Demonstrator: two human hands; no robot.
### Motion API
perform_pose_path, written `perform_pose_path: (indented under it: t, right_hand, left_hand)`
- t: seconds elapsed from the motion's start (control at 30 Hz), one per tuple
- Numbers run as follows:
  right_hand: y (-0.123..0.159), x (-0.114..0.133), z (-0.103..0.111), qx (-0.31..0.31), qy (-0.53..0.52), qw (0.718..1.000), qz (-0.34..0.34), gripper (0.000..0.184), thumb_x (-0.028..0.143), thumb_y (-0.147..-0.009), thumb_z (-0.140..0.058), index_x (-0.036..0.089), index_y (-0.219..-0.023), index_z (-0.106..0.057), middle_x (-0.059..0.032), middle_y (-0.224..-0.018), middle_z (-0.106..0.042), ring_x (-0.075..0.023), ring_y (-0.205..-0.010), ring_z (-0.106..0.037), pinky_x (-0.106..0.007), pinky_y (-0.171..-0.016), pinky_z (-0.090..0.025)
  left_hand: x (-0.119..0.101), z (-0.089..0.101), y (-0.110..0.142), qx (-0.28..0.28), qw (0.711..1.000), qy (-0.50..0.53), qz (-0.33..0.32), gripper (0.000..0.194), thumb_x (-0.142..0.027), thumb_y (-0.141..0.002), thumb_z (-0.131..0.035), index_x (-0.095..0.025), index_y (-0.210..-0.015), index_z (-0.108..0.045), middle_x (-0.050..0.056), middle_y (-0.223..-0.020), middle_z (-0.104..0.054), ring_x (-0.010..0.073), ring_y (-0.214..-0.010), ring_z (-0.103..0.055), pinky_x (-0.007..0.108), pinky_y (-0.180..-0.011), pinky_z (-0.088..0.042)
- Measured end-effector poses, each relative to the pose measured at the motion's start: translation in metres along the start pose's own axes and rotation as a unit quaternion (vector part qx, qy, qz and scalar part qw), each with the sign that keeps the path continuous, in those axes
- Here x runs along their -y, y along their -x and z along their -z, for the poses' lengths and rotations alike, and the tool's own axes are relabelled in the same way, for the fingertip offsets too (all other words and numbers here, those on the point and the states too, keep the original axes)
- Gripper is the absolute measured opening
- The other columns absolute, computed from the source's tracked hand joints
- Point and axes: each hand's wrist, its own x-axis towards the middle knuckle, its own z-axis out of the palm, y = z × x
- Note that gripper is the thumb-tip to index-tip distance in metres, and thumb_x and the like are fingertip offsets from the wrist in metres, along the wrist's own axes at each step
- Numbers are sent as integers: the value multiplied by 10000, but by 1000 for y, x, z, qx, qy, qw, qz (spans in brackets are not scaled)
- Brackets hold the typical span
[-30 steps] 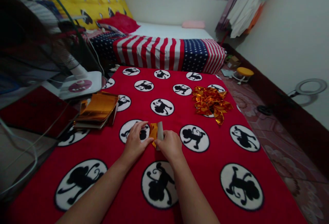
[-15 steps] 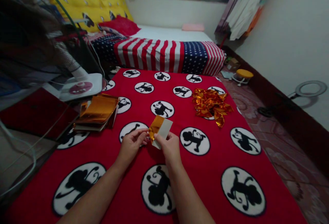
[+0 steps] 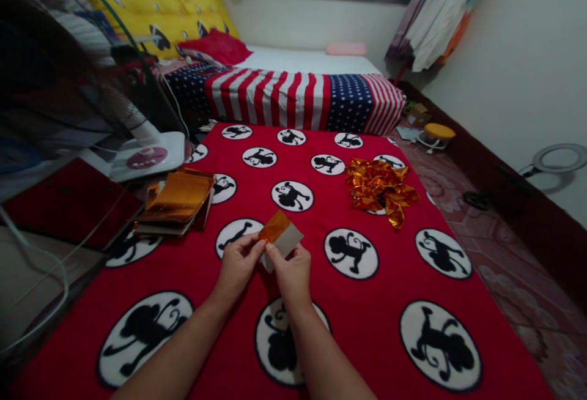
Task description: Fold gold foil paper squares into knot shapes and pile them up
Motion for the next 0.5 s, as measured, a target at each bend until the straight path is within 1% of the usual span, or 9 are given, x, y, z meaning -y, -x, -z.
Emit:
perform_pose_path:
  t: [0.07,0.1,0.17,0.2,0.27,0.33,0.37,0.4,0.5]
  right_hand:
    - [-2,2,5,16,-11,1000,-4,381,444,-667,-752,134,-865,-655,-69,-818,-713,-183,-688,-633,-272,-625,-492]
    - [-4,3,9,20,-18,1000,-4,387,471,-702,-723,141,-890,-648,-64,-826,-706,-177,-689,-627,-268,-621,-486]
    - [-9,7,18,21,-29,999,1,375,502,-774,-648,162,-931,-636,-48,-840,-691,-167,-703,-618,-258,-622,-476]
    - [-11,9,23,16,-23,1000,6,360,499,-775,-645,169,-917,-635,-39,-838,-684,-165,-716,-617,-253,-632,-473]
    - [-17,11,31,18,10,1000,10,332,472,-722,-698,169,-845,-638,-26,-786,-669,-159,-705,-608,-243,-624,-462]
    - [-21,10,38,55,51,997,-2,304,424,-668,-738,166,-791,-635,-15,-724,-653,-148,-645,-592,-235,-574,-442]
    - [-22,9,40,78,71,994,-9,281,398,-659,-739,165,-775,-633,-10,-694,-643,-140,-610,-579,-230,-547,-429]
    - [-23,8,42,99,92,991,-14,251,373,-664,-727,165,-766,-630,-4,-669,-635,-134,-579,-566,-227,-524,-417]
    - [-22,8,44,140,177,974,-6,128,296,-713,-650,171,-735,-634,-2,-632,-628,-130,-548,-561,-225,-507,-407]
  left_hand:
    - [-1,4,-2,19,1000,-7,0,202,-282,-799,-619,-138,-905,-714,72,-883,-744,194,-793,-680,275,-721,-528]
    - [-3,7,-3,42,999,-17,1,196,-270,-799,-612,-141,-901,-717,71,-878,-743,193,-785,-678,271,-708,-524]
    - [-9,15,-6,110,992,-63,-1,187,-238,-806,-588,-150,-896,-726,62,-856,-740,187,-764,-671,260,-682,-510]
    - [-12,20,-7,146,985,-96,-6,195,-217,-811,-571,-159,-906,-731,54,-849,-738,184,-767,-667,255,-683,-501]
    - [-20,28,-11,205,964,-171,-16,209,-189,-814,-547,-174,-900,-737,39,-828,-733,178,-762,-657,247,-673,-480]
    - [-26,33,-15,254,938,-233,-26,219,-180,-824,-521,-183,-866,-736,27,-797,-724,170,-741,-643,242,-663,-458]
    - [-28,35,-17,268,929,-255,-31,218,-177,-823,-516,-187,-854,-732,23,-792,-721,168,-744,-639,242,-669,-452]
    - [-29,36,-20,268,924,-269,-35,210,-178,-817,-522,-191,-858,-727,21,-800,-720,168,-758,-639,243,-682,-449]
    - [-27,36,-25,228,933,-278,-21,165,-191,-781,-568,-186,-886,-694,21,-781,-706,165,-733,-638,240,-664,-445]
